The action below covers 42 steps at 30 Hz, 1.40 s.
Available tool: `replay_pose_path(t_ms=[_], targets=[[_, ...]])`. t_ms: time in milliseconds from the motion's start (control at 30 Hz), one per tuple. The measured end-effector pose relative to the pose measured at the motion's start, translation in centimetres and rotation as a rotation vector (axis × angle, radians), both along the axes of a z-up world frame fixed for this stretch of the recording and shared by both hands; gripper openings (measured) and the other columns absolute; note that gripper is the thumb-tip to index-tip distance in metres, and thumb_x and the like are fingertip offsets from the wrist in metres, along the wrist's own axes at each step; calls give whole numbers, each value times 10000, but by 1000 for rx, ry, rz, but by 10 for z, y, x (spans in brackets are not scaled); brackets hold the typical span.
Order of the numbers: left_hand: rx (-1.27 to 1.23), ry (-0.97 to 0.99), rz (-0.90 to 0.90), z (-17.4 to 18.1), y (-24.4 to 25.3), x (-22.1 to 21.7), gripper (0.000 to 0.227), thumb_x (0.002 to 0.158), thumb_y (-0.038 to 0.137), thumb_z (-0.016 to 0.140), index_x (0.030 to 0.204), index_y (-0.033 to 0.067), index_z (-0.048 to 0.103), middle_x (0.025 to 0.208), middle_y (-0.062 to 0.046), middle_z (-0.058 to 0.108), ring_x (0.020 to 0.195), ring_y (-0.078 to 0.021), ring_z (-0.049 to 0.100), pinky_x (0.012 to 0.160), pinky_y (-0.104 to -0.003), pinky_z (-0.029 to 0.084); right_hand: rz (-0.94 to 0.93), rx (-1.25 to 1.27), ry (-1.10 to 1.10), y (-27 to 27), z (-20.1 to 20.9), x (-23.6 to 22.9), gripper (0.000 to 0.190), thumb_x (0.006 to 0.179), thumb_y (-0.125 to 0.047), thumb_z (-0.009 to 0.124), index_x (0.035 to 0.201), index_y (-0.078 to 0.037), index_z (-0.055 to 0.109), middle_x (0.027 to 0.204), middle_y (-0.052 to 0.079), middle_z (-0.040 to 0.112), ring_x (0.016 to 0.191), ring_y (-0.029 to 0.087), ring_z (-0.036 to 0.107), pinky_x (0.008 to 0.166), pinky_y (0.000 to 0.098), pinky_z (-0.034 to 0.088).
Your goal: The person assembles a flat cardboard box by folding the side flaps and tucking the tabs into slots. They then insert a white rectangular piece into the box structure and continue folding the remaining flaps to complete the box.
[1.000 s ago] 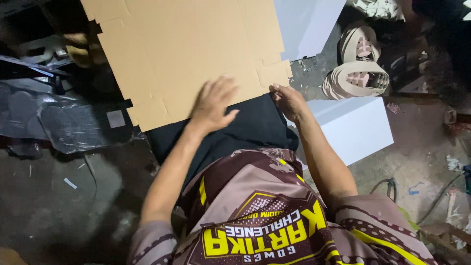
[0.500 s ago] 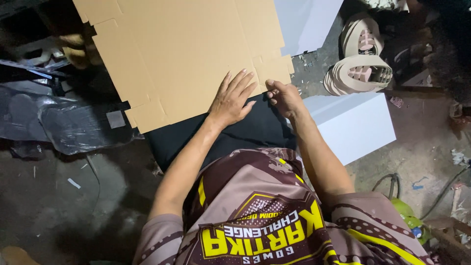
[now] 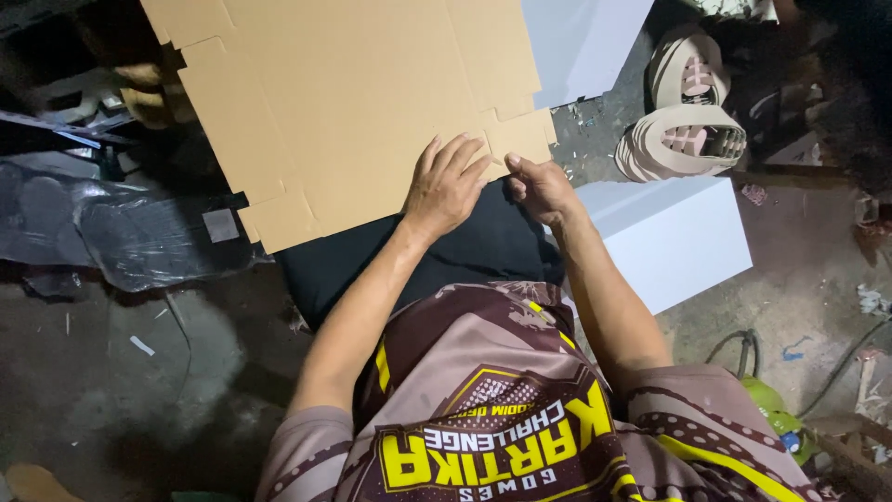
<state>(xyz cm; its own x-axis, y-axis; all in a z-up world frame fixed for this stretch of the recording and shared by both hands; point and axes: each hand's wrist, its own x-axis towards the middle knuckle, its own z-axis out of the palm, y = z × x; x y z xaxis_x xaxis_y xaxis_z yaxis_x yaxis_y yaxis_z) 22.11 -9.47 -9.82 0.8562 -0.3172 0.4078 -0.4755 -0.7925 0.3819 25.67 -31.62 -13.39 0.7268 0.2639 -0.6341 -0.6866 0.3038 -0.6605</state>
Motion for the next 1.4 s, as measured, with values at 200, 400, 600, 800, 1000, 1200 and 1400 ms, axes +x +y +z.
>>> replay_pose_path(t_ms=[200, 400, 600, 800, 1000, 1200, 1400], targets=[[14, -83, 61, 0, -12, 11, 197, 1011, 330, 623, 1168, 260, 719, 1169, -45, 564, 1232, -255, 545, 1096, -483, 396, 1, -30, -3, 3, 4, -2, 190, 983, -153, 723, 1037, -77, 558, 785, -38, 446, 566, 68, 533, 504, 203, 378], [-42, -53, 65, -5, -16, 14, 128, 977, 340, 663, 1033, 228, 689, 1135, -29, 561, 1227, -245, 548, 1118, -467, 386, -27, -24, 3, 3, 1, -3, 184, 980, -128, 724, 1036, -73, 558, 795, -32, 444, 561, 68, 515, 513, 199, 369], [-81, -3, 46, -5, -19, 16, 166, 975, 323, 669, 941, 163, 635, 1159, -42, 563, 1260, -257, 533, 1137, -485, 365, -59, -5, 22, 2, -12, 0, 189, 970, -110, 741, 988, -46, 564, 764, -29, 449, 549, 73, 507, 509, 204, 362], [-53, 32, 30, -3, -17, 17, 163, 959, 329, 684, 999, 185, 618, 1154, -36, 542, 1272, -261, 521, 1144, -489, 357, -45, -7, 17, -1, -20, -1, 204, 972, -133, 746, 1040, -67, 565, 797, -28, 463, 549, 57, 498, 506, 199, 361], [-53, 42, 19, -1, -15, 18, 159, 958, 315, 689, 990, 185, 603, 1136, -30, 530, 1267, -256, 517, 1145, -483, 355, -43, -3, 22, 6, 0, -3, 201, 971, -124, 731, 1054, -79, 554, 801, -32, 454, 549, 57, 506, 494, 193, 376], [-46, 46, 21, -4, -16, 18, 230, 956, 316, 694, 1136, 191, 623, 1138, -43, 528, 1273, -265, 517, 1154, -491, 347, -68, -11, 35, 4, -5, -1, 184, 969, -114, 733, 1035, -68, 568, 797, -23, 479, 539, 55, 506, 507, 195, 376], [-64, 39, 25, -5, -17, 20, 145, 985, 322, 661, 957, 186, 619, 1119, -30, 521, 1260, -257, 507, 1141, -482, 348, -53, -1, 17, 6, -7, -3, 181, 980, -117, 726, 1022, -56, 561, 804, -22, 482, 538, 56, 521, 507, 203, 378]])
